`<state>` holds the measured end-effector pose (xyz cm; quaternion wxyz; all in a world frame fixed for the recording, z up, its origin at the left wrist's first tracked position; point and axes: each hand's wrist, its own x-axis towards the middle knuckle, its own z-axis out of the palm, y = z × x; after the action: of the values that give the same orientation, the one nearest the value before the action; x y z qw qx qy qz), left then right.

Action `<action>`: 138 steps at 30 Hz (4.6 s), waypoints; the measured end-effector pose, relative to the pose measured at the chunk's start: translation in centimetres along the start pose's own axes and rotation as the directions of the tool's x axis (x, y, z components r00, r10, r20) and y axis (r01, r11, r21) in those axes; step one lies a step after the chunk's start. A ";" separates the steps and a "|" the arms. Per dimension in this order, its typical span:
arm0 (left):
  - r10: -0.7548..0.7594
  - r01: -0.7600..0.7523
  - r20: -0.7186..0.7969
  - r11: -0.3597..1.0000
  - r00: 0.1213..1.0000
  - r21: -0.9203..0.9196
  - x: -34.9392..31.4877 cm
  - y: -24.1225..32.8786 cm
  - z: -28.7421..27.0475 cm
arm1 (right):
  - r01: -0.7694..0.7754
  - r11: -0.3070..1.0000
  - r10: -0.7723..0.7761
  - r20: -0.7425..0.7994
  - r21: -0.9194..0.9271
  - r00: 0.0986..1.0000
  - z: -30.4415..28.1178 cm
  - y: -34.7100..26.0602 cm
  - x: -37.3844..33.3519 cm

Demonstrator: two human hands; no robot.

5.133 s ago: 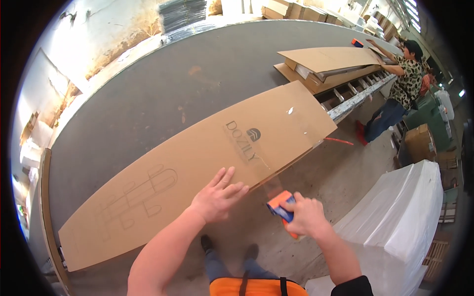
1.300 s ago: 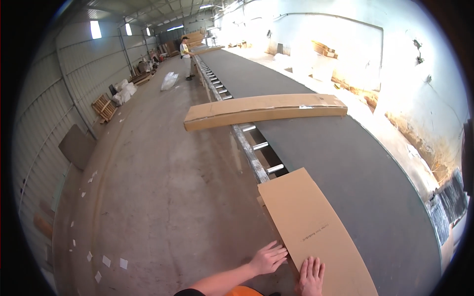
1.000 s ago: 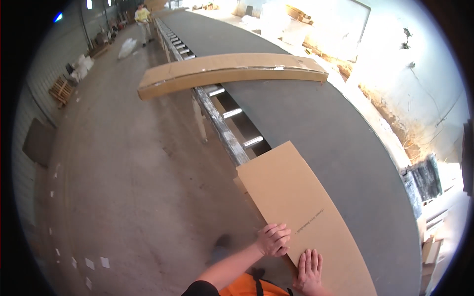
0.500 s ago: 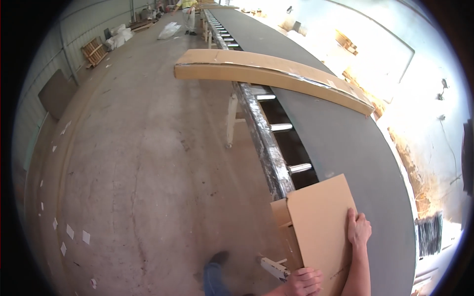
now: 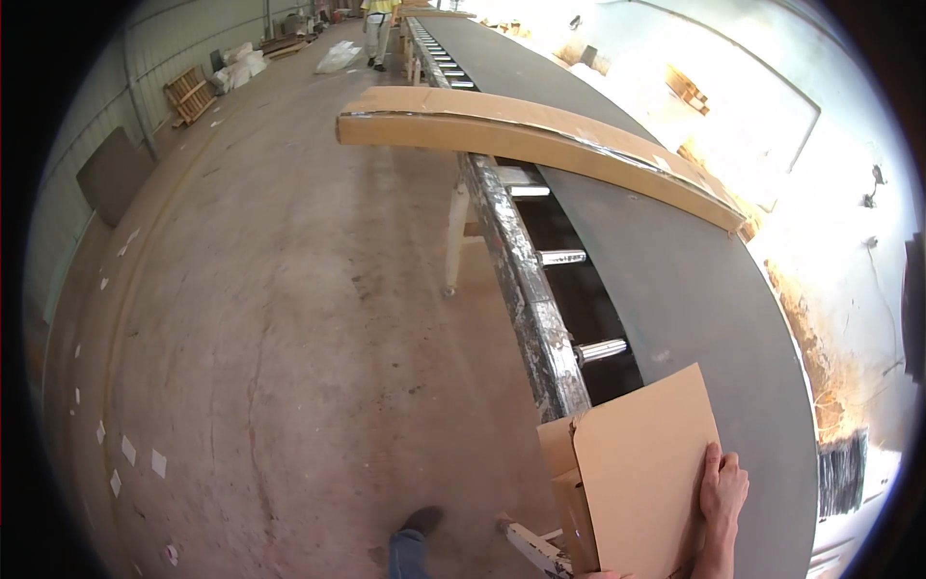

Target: The person packs items by inserting foam boards into cardboard boxes, folding the box flaps by hand, and taping the edges closed using a tape dispenser.

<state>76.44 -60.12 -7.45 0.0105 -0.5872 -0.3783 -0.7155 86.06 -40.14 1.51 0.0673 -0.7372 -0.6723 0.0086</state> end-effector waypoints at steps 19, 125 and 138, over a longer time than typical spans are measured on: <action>-0.029 0.021 0.094 0.996 0.995 0.085 0.2 -3.7 0.2 | 0.622 0.783 -0.563 -0.388 0.032 0.729 -1.1 4.1 -15.7; 0.602 -0.273 0.562 0.507 -0.567 -0.818 -3.0 23.1 14.1 | -0.666 0.745 0.608 0.391 0.021 0.692 -18.1 35.3 -38.9; 0.713 -0.217 0.574 0.535 -0.401 -0.816 -3.6 22.7 14.0 | -0.630 0.776 0.584 0.397 -0.018 0.708 -14.1 29.9 -52.3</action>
<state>99.62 -70.15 1.80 -0.0435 -0.9815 0.1858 -0.0177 112.13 -95.89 8.06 -0.0275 -0.8954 -0.3900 0.2129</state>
